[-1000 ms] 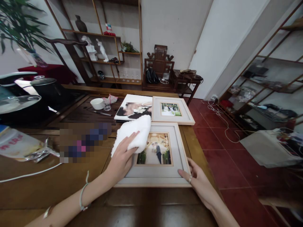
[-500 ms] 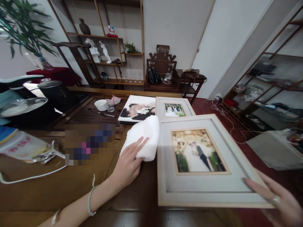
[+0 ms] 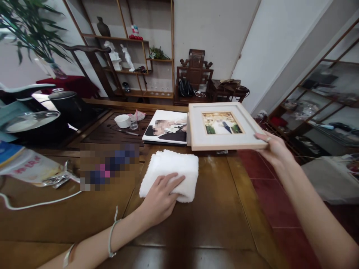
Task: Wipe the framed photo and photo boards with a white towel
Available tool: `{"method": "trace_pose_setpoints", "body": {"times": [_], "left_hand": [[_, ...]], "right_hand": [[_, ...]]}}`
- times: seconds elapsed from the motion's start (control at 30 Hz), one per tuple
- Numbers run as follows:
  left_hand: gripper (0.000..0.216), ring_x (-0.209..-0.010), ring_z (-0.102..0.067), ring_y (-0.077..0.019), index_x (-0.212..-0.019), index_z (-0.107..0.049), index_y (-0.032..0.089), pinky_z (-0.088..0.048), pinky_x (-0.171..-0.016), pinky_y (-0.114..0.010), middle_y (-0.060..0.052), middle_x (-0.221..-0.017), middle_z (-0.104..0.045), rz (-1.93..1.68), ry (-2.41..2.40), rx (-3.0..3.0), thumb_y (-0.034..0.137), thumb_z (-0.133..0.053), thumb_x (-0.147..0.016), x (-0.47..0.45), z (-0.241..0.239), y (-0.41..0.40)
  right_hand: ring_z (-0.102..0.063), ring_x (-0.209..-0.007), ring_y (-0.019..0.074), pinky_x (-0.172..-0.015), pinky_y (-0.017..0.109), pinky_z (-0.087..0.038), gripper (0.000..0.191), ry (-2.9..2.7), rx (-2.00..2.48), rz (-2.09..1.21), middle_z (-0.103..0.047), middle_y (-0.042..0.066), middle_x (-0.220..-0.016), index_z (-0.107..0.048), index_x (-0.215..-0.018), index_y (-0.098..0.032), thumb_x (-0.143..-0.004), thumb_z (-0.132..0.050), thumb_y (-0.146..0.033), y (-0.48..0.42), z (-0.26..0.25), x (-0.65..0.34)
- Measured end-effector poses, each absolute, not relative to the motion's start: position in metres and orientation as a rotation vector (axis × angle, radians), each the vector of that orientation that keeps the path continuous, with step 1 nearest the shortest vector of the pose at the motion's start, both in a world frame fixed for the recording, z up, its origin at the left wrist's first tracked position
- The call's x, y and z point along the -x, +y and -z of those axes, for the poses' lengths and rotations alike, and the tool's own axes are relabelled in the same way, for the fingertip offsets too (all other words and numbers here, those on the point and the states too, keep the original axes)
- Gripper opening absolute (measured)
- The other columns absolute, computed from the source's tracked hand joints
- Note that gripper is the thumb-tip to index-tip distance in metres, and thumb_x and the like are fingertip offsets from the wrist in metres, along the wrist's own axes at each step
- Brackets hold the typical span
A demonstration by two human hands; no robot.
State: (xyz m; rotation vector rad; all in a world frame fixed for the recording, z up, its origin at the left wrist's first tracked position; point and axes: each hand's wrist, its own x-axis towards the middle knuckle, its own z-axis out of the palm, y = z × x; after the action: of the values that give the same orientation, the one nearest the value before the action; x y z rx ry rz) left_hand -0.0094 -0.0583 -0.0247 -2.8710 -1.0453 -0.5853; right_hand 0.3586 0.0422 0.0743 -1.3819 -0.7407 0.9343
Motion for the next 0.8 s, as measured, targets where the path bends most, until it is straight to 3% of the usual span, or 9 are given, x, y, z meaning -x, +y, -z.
{"method": "trace_pose_setpoints", "body": {"times": [0.1,0.2,0.43,0.63,0.8], "left_hand": [[0.022,-0.121,-0.042,-0.0309,-0.083,-0.065,0.02,-0.041,-0.086,-0.047,-0.004,-0.137,-0.048,0.624,-1.027,2.853,0.008,-0.047,-0.081,0.01,0.027,-0.058],[0.02,-0.121,-0.042,-0.0309,-0.081,-0.065,0.02,-0.041,-0.085,-0.047,-0.004,-0.138,-0.047,0.605,-1.018,2.847,0.009,-0.048,-0.08,0.01,0.028,-0.057],[0.016,-0.123,-0.039,-0.032,-0.076,-0.065,0.019,-0.04,-0.086,-0.048,-0.004,-0.14,-0.044,0.563,-1.018,2.843,0.01,-0.051,-0.077,0.009,0.03,-0.057],[0.016,-0.124,-0.038,-0.0333,-0.074,-0.064,0.017,-0.039,-0.087,-0.049,-0.005,-0.142,-0.043,0.534,-1.04,2.856,0.009,-0.051,-0.076,0.008,0.03,-0.057],[0.015,-0.124,-0.038,-0.0333,-0.074,-0.064,0.017,-0.039,-0.087,-0.048,-0.005,-0.141,-0.043,0.517,-1.035,2.857,0.009,-0.052,-0.076,0.008,0.028,-0.058]], "right_hand": [[-0.062,-0.058,0.0103,-0.056,0.026,-0.054,0.023,-0.691,1.339,-0.967,-0.071,0.005,-0.082,-0.067,-0.093,-0.011,-0.073,-0.059,-0.002,0.075,-0.063,-0.349],[-0.06,-0.057,0.0105,-0.055,0.03,-0.058,0.022,-0.672,1.342,-0.969,-0.065,0.0,-0.071,-0.064,-0.088,-0.014,-0.071,-0.06,-0.001,0.097,-0.052,-0.344],[-0.062,-0.066,0.0138,-0.059,0.038,-0.061,0.02,-0.688,1.449,-0.998,-0.064,0.002,-0.077,-0.06,-0.087,-0.017,-0.072,-0.058,-0.003,0.118,-0.033,-0.349],[-0.062,-0.069,0.0143,-0.058,0.036,-0.061,0.027,-0.883,1.587,-0.945,-0.066,0.004,-0.087,-0.06,-0.098,-0.021,-0.074,-0.061,-0.01,0.12,-0.026,-0.355],[-0.062,-0.062,0.0149,-0.047,0.031,-0.059,0.036,-1.11,1.794,-0.785,-0.066,0.01,-0.098,-0.059,-0.111,-0.017,-0.075,-0.06,-0.016,0.12,-0.028,-0.358]]}}
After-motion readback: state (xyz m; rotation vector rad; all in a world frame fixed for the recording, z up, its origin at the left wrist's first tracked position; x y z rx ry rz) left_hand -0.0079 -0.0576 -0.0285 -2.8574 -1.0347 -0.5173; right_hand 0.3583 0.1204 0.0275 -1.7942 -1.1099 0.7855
